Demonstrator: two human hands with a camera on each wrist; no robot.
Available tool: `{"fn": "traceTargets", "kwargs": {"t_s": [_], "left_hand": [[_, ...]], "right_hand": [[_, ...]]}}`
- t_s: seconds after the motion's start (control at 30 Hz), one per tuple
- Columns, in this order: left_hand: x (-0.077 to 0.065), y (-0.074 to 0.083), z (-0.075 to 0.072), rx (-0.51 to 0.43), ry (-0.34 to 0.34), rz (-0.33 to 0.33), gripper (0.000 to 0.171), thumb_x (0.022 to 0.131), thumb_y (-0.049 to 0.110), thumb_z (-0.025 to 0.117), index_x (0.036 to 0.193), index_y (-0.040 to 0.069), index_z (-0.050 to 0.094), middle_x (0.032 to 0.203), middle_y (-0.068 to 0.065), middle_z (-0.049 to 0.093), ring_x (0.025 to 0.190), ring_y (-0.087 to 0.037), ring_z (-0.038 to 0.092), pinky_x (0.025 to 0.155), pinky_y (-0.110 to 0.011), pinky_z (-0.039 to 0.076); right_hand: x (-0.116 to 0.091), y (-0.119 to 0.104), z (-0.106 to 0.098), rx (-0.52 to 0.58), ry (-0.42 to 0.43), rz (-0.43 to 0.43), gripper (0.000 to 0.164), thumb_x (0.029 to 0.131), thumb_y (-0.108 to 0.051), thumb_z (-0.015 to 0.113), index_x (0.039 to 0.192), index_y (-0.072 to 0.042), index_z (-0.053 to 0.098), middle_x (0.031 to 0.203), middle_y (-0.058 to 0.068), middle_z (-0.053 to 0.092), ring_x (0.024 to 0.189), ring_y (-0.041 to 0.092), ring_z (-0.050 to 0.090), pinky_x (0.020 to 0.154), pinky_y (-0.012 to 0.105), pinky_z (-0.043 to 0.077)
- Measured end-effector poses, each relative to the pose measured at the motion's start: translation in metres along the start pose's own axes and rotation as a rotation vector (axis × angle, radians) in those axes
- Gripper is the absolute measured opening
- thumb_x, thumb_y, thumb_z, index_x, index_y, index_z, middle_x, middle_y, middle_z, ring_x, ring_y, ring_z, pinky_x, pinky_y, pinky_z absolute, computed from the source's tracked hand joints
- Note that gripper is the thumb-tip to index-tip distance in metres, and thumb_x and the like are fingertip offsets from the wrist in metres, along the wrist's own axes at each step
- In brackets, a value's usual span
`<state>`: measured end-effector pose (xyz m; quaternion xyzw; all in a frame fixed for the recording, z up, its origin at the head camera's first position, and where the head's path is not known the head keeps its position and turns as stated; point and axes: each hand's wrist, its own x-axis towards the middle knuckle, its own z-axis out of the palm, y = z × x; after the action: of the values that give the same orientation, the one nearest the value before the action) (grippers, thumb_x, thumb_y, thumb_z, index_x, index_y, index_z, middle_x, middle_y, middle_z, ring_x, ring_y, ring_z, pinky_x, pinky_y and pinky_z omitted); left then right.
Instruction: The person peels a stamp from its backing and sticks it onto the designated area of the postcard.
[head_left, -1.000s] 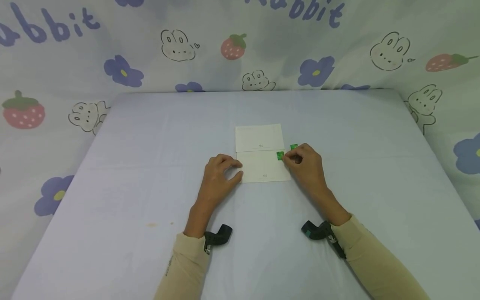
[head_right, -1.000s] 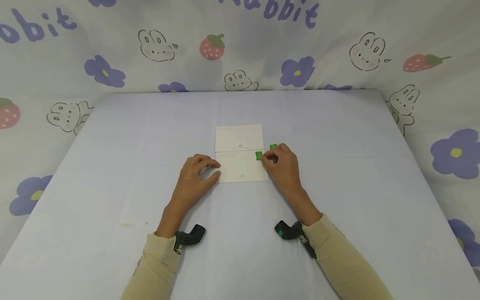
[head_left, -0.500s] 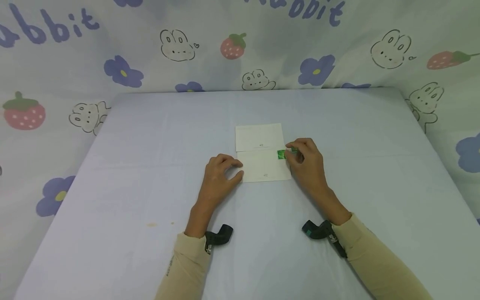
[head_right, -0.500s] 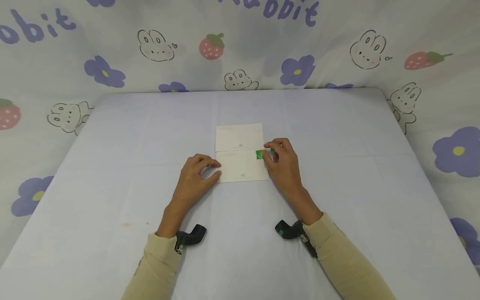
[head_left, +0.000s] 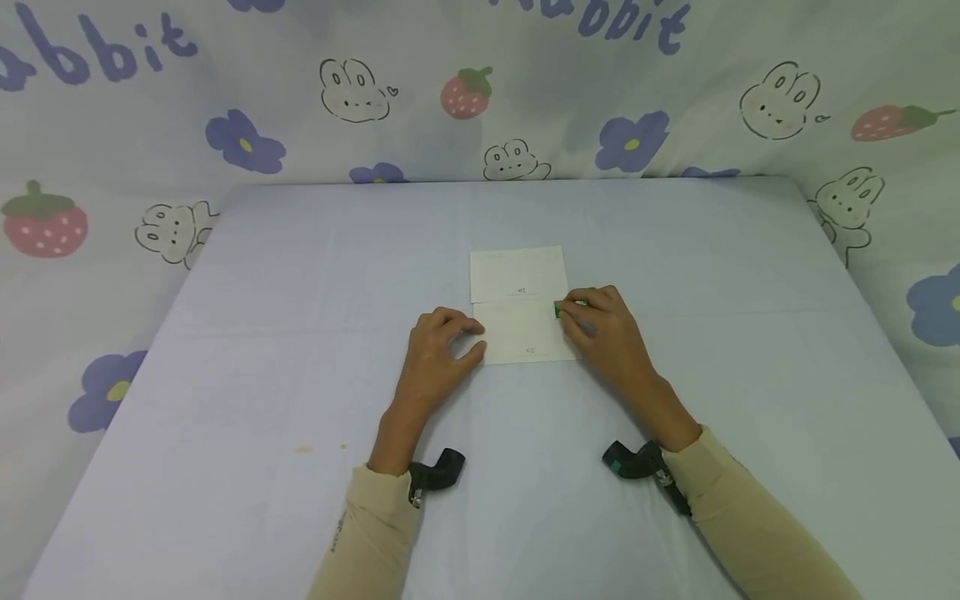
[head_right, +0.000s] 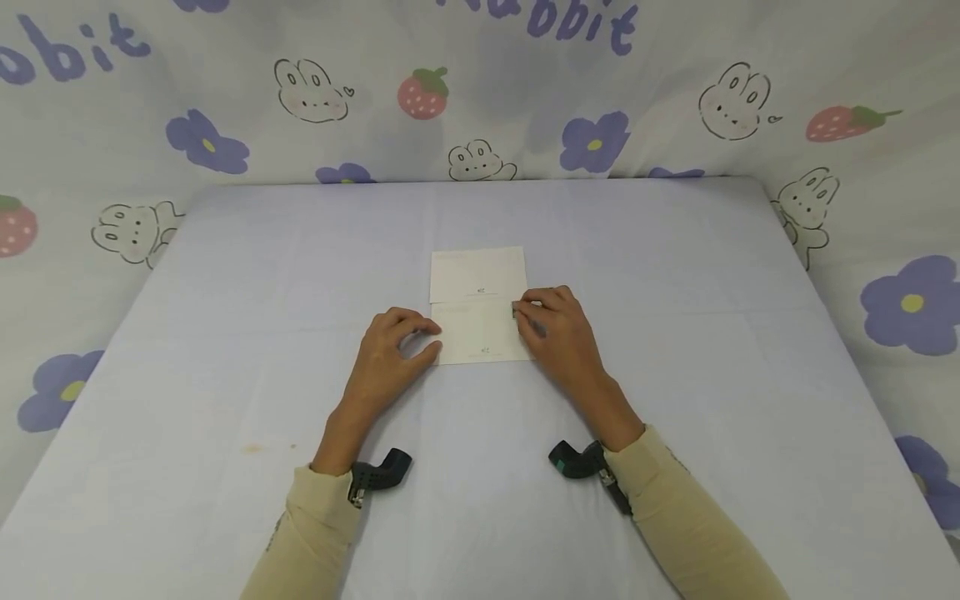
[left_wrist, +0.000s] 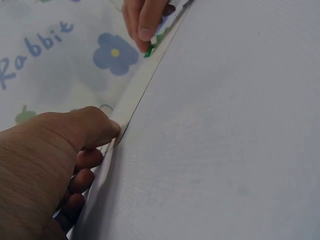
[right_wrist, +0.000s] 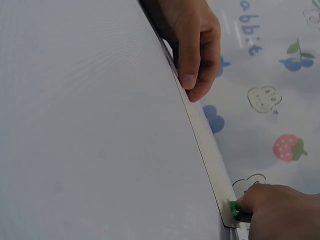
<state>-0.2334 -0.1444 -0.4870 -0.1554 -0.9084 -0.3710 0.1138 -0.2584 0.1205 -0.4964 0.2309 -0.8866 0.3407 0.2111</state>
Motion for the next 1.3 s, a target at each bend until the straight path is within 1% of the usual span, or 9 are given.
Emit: {"fn": "traceTargets", "kwargs": {"t_s": [0.17, 0.33, 0.47, 0.6, 0.73, 0.87, 1.03, 1.3], "left_hand": [[0.0002, -0.0005, 0.0002, -0.01, 0.0, 0.005, 0.013, 0.086, 0.01, 0.079, 0.099, 0.009, 0.075, 0.106, -0.006, 0.062, 0.099, -0.027, 0.053, 0.09, -0.044, 0.041], [-0.0004, -0.0003, -0.0003, -0.009, -0.001, -0.003, 0.013, 0.086, 0.009, 0.078, 0.099, 0.009, 0.075, 0.107, -0.006, 0.062, 0.1, -0.027, 0.053, 0.091, -0.044, 0.041], [-0.0011, -0.0003, 0.0001, -0.005, -0.005, -0.013, 0.013, 0.086, 0.009, 0.078, 0.099, 0.009, 0.075, 0.107, -0.006, 0.062, 0.1, -0.027, 0.053, 0.092, -0.045, 0.041], [-0.0012, -0.0005, 0.0007, -0.009, -0.01, -0.024, 0.013, 0.086, 0.009, 0.078, 0.099, 0.009, 0.075, 0.106, -0.006, 0.062, 0.1, -0.027, 0.053, 0.092, -0.045, 0.041], [-0.0006, -0.0012, 0.001, -0.008, -0.008, -0.017, 0.013, 0.086, 0.01, 0.078, 0.099, 0.01, 0.075, 0.107, -0.006, 0.062, 0.1, -0.027, 0.053, 0.091, -0.044, 0.041], [-0.0002, -0.0012, 0.0007, -0.008, -0.005, -0.005, 0.013, 0.086, 0.01, 0.078, 0.099, 0.01, 0.075, 0.107, -0.005, 0.061, 0.1, -0.027, 0.053, 0.09, -0.043, 0.041], [-0.0003, -0.0004, 0.0, -0.013, -0.001, 0.003, 0.013, 0.086, 0.009, 0.078, 0.099, 0.009, 0.075, 0.107, -0.006, 0.062, 0.1, -0.027, 0.052, 0.091, -0.044, 0.04], [-0.0002, -0.0012, 0.0004, -0.007, 0.0, 0.004, 0.013, 0.086, 0.008, 0.078, 0.099, 0.009, 0.075, 0.107, -0.006, 0.062, 0.101, -0.028, 0.053, 0.091, -0.044, 0.041]], "right_hand": [[0.0002, 0.0009, -0.0004, -0.043, -0.037, 0.024, 0.02, 0.089, -0.004, 0.075, 0.108, 0.0, 0.076, 0.112, 0.011, 0.069, 0.101, 0.028, 0.053, 0.085, 0.037, 0.047], [0.0, 0.0015, 0.0005, -0.069, -0.054, 0.007, 0.02, 0.09, -0.004, 0.073, 0.109, 0.0, 0.076, 0.113, 0.012, 0.069, 0.1, 0.029, 0.053, 0.085, 0.039, 0.046], [-0.0007, 0.0017, 0.0012, -0.057, -0.039, -0.004, 0.02, 0.09, -0.003, 0.072, 0.109, 0.0, 0.076, 0.112, 0.013, 0.069, 0.101, 0.03, 0.054, 0.085, 0.04, 0.045], [-0.001, 0.0021, 0.0017, -0.02, 0.001, -0.007, 0.018, 0.091, -0.001, 0.07, 0.107, -0.001, 0.077, 0.113, 0.012, 0.069, 0.102, 0.03, 0.054, 0.085, 0.04, 0.044], [-0.0007, 0.0023, 0.0014, 0.02, 0.026, -0.021, 0.016, 0.09, 0.0, 0.071, 0.105, 0.0, 0.077, 0.112, 0.011, 0.069, 0.103, 0.03, 0.054, 0.085, 0.04, 0.043], [-0.0005, 0.0027, 0.0012, 0.03, 0.017, -0.03, 0.015, 0.09, 0.0, 0.071, 0.103, -0.001, 0.078, 0.11, 0.011, 0.07, 0.103, 0.029, 0.054, 0.085, 0.041, 0.042], [-0.0008, 0.0031, 0.0016, 0.011, -0.013, -0.036, 0.013, 0.089, -0.002, 0.072, 0.1, -0.001, 0.079, 0.107, 0.011, 0.071, 0.104, 0.029, 0.054, 0.086, 0.044, 0.041], [-0.0005, 0.002, 0.0006, 0.006, -0.042, -0.041, 0.011, 0.089, -0.001, 0.073, 0.098, 0.0, 0.079, 0.106, 0.012, 0.071, 0.104, 0.031, 0.055, 0.079, 0.044, 0.038]]}}
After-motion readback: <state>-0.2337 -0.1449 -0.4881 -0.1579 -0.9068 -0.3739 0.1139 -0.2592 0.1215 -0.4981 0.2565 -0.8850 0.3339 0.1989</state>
